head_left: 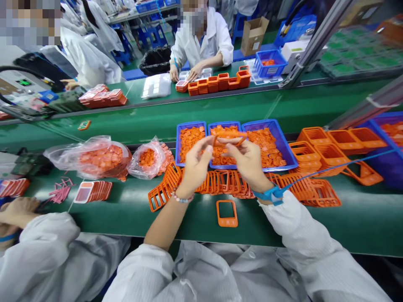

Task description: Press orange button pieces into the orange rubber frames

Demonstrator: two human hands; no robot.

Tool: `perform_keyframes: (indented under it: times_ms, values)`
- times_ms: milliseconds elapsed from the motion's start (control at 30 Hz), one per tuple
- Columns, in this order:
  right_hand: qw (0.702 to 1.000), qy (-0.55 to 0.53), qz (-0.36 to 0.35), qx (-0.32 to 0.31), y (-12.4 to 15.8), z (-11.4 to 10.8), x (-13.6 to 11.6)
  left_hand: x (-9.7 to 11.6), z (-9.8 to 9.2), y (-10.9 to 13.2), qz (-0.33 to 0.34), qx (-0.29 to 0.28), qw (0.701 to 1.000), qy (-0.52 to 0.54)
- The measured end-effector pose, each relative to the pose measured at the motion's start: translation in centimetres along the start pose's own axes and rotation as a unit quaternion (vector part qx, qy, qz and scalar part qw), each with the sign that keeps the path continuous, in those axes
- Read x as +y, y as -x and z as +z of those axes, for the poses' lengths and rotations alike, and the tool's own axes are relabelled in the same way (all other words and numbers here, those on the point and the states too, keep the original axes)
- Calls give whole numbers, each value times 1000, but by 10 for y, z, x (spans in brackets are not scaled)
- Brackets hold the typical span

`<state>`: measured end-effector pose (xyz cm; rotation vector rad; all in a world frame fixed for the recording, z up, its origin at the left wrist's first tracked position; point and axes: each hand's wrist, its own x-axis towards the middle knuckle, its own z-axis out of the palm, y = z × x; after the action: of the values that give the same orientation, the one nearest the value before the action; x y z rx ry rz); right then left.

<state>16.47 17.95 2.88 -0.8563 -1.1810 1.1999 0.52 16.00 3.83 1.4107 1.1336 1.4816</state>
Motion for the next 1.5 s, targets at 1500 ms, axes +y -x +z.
perform_keyframes:
  times_ms: [1500]
  values:
    - [996,5,76,53,-2,-2,-5,4,16,-1,140,50,953,-264]
